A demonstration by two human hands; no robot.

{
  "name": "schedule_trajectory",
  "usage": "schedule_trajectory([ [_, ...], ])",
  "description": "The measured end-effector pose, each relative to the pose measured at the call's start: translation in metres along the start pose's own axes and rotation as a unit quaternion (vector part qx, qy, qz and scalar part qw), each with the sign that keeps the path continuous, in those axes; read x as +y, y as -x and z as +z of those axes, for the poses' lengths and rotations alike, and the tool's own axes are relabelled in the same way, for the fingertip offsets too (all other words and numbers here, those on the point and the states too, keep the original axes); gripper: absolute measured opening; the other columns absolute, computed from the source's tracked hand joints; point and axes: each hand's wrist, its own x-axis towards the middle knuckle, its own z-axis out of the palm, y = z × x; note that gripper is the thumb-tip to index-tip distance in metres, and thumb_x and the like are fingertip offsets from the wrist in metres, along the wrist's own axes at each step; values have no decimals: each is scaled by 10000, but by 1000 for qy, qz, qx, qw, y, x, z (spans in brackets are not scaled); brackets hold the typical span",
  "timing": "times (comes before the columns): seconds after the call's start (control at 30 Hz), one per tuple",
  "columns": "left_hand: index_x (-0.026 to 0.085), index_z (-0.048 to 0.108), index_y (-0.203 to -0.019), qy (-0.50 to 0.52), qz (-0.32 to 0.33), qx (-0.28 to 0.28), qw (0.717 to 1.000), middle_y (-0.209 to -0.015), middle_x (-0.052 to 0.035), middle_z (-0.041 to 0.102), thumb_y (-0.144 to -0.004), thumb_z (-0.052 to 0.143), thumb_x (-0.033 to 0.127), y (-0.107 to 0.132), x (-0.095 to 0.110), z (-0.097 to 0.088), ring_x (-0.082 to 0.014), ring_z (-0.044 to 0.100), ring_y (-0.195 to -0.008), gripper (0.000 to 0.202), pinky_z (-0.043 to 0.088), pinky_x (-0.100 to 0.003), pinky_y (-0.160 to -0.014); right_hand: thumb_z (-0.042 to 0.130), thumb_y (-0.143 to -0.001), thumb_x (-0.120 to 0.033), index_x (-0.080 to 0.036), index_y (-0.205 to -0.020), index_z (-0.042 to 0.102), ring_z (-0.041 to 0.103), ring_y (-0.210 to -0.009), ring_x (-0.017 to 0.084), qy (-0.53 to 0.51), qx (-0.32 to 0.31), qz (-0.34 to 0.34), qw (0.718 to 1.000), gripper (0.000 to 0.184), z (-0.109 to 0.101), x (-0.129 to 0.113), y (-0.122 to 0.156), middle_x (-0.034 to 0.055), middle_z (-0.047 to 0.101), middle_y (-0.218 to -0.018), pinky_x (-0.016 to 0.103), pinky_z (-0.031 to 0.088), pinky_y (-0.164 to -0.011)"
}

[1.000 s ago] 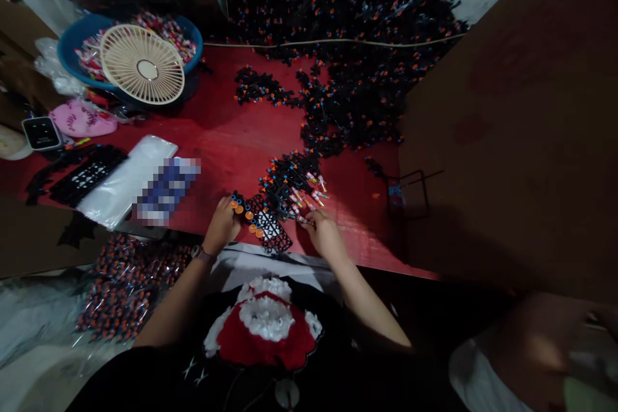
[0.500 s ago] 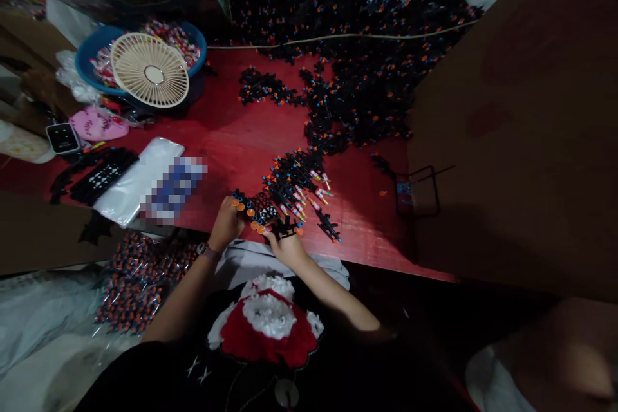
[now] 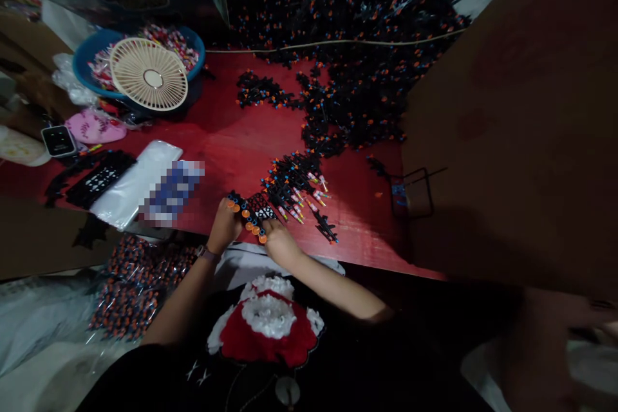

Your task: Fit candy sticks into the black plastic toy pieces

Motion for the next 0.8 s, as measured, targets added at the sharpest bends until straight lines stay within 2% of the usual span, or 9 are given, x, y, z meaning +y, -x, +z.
schedule_trajectory([
  [0.03,228,719,-959,0,1,6,1000,-985,-117,734,-759,614,64,0,0,1,-341,681,-1026,279,553,-513,-981,627,-890,57,-172,-1109,736,723,-1069,271,-30,7,1,1000,335,-7,7,0,131,764,-1123,385,594,-1004],
  [0.1,225,719,-977,3,4,20,1000,-1006,-121,738,-768,616,65,1,-2,3,-344,682,-1034,282,556,-516,-987,641,-886,27,-196,-1134,730,733,-1047,259,-69,62,27,995,345,-24,27,4,116,766,-1145,368,592,-975],
  [0.2,225,720,-1008,1,3,32,999,-1039,-122,740,-768,618,53,2,-3,6,-347,677,-1048,313,548,-527,-1023,695,-887,-50,-203,-1156,713,728,-994,289,-51,170,144,973,310,-45,58,13,132,770,-1101,394,584,-936],
  [0.27,224,727,-1031,0,-3,33,999,-1049,-123,737,-760,624,43,2,-4,8,-353,673,-1064,342,539,-534,-1049,729,-908,-128,-195,-1111,710,728,-943,303,-44,184,197,962,214,-53,72,18,145,773,-1044,404,580,-903],
  [0.4,220,745,-1038,-3,-9,31,999,-1087,-135,741,-784,620,57,2,-3,6,-358,669,-1081,327,539,-536,-1049,705,-953,-252,-209,-1037,725,748,-939,290,-96,192,187,959,97,-58,80,25,139,792,-1024,395,589,-910],
  [0.5,216,752,-1046,-2,-5,26,1000,-1089,-139,751,-800,613,69,1,-2,5,-351,671,-1050,318,543,-537,-1038,730,-899,-322,-210,-1034,723,747,-847,253,-223,175,166,945,175,-51,71,32,89,788,-937,374,608,-841],
  [0.63,221,737,-1026,-7,-17,17,1000,-1035,-128,736,-801,624,68,1,0,6,-344,669,-1033,295,541,-519,-1013,750,-915,-415,-222,-1038,711,746,-841,222,-373,134,97,913,231,-22,46,39,64,779,-949,352,631,-814],
  [0.7,218,730,-1023,-5,-20,17,1000,-1034,-130,727,-802,629,72,2,0,6,-341,665,-1029,284,542,-509,-1000,734,-954,-420,-230,-1028,714,744,-849,228,-376,116,75,916,205,-7,36,38,69,775,-949,362,640,-816],
  [0.8,220,722,-1019,-3,-21,18,1000,-1035,-127,724,-792,614,61,3,2,4,-333,659,-1028,297,544,-503,-990,695,-1006,-374,-226,-1070,729,757,-938,250,-315,118,46,941,164,3,31,32,93,788,-1015,398,652,-898],
])
